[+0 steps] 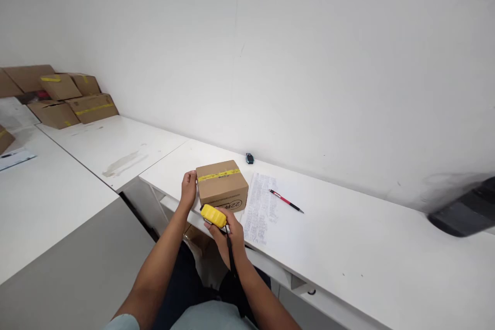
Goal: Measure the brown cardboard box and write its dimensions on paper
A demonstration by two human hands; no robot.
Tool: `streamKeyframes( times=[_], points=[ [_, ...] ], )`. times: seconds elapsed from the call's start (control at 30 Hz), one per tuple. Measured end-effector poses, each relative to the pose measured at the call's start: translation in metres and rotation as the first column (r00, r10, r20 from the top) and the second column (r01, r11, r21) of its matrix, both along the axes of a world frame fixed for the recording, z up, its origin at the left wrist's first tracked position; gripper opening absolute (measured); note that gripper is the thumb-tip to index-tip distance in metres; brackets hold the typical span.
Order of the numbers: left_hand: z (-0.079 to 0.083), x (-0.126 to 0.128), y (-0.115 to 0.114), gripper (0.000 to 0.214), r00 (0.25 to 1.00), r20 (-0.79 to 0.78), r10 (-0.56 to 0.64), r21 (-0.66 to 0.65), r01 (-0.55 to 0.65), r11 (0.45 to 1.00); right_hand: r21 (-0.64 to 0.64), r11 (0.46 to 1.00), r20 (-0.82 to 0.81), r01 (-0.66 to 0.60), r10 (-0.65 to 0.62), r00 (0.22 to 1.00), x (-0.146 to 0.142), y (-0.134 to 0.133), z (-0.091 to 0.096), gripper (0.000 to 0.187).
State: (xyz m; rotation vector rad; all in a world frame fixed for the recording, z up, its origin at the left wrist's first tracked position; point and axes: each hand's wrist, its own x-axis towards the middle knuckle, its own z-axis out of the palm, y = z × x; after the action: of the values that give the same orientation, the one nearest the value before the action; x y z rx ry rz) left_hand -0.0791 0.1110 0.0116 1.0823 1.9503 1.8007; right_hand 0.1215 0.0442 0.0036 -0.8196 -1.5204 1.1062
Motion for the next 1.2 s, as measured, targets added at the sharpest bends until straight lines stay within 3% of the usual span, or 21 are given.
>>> streamKeyframes(
  times=[0.07, 0.13, 0.2, 0.23, 0.3, 0.37, 0.5, 0.57, 0.63, 0.7, 0.77, 0.83, 0.9, 0.97, 1.03, 1.13, 1.2],
  points=[
    [0.004, 0.008, -0.012, 0.039, 0.994, 0.042, 0.097, 0.012, -0.098, 0.995, -0.041, 0.999, -0.023, -0.01, 0.009, 1.0, 0.003, 0.001, -0.002, 0.046],
    [0.01, 0.021, -0.035, 0.035, 0.99, 0.073, 0.117, 0.035, -0.12, 0.992, -0.092, 0.995, -0.07, -0.047, 0.04, 0.997, 0.008, 0.001, 0.0, 0.047],
    [0.015, 0.04, -0.066, 0.039, 0.995, 0.097, -0.007, 0.037, 0.004, 0.999, -0.118, 0.985, -0.102, -0.124, 0.112, 0.988, 0.015, 0.001, 0.005, 0.046],
    [0.018, 0.049, -0.082, 0.045, 0.984, 0.116, -0.133, 0.009, 0.133, 0.991, -0.117, 0.978, -0.11, -0.175, 0.163, 0.981, 0.019, 0.0, 0.008, 0.045],
    [0.025, 0.067, -0.11, 0.056, 0.898, 0.213, -0.384, -0.068, 0.406, 0.911, -0.106, 0.944, -0.087, -0.311, 0.303, 0.949, 0.026, -0.001, 0.014, 0.044],
    [0.031, 0.078, -0.131, 0.06, 0.789, 0.312, -0.528, -0.102, 0.581, 0.807, -0.122, 0.894, -0.063, -0.43, 0.425, 0.903, 0.031, -0.002, 0.02, 0.048],
    [0.042, 0.082, -0.146, 0.064, 0.657, 0.396, -0.642, -0.085, 0.722, 0.686, -0.216, 0.814, -0.097, -0.54, 0.532, 0.841, 0.035, 0.0, 0.028, 0.063],
    [0.044, 0.078, -0.147, 0.063, 0.569, 0.448, -0.69, -0.079, 0.794, 0.603, -0.248, 0.795, -0.124, -0.554, 0.541, 0.832, 0.036, 0.001, 0.029, 0.059],
    [0.046, 0.075, -0.146, 0.057, 0.517, 0.511, -0.687, -0.066, 0.82, 0.568, -0.249, 0.796, -0.121, -0.551, 0.539, 0.833, 0.037, 0.003, 0.027, 0.053],
    [0.048, 0.07, -0.143, 0.049, 0.531, 0.564, -0.632, -0.054, 0.788, 0.613, -0.238, 0.81, -0.076, -0.537, 0.536, 0.841, 0.041, 0.009, 0.023, 0.05],
    [0.051, 0.058, -0.143, 0.046, 0.57, 0.611, -0.55, 0.007, 0.69, 0.723, -0.222, 0.837, -0.022, -0.5, 0.508, 0.861, 0.051, 0.026, 0.018, 0.048],
    [0.053, 0.037, -0.147, 0.046, 0.576, 0.674, -0.462, 0.137, 0.517, 0.845, -0.177, 0.897, -0.038, -0.406, 0.406, 0.913, 0.069, 0.059, 0.015, 0.045],
    [0.054, 0.006, -0.157, 0.042, 0.554, 0.74, -0.382, 0.268, 0.277, 0.923, -0.109, 0.966, -0.158, -0.236, 0.218, 0.963, 0.094, 0.105, 0.017, 0.041],
    [0.053, -0.027, -0.171, 0.035, 0.54, 0.777, -0.323, 0.321, 0.102, 0.942, -0.11, 0.982, -0.252, -0.152, 0.12, 0.96, 0.121, 0.157, 0.022, 0.041],
    [0.049, -0.053, -0.182, 0.033, 0.515, 0.801, -0.304, 0.33, 0.043, 0.943, -0.116, 0.99, -0.283, -0.082, 0.046, 0.958, 0.144, 0.201, 0.03, 0.042],
    [0.041, -0.064, -0.18, 0.042, 0.512, 0.809, -0.29, 0.29, 0.082, 0.954, -0.118, 0.989, -0.282, -0.085, 0.049, 0.958, 0.153, 0.238, 0.037, 0.043],
    [0.038, -0.05, -0.168, 0.048, 0.586, 0.772, -0.245, 0.189, 0.156, 0.97, -0.107, 0.981, -0.247, -0.163, 0.132, 0.96, 0.139, 0.246, 0.037, 0.045]
  ],
)
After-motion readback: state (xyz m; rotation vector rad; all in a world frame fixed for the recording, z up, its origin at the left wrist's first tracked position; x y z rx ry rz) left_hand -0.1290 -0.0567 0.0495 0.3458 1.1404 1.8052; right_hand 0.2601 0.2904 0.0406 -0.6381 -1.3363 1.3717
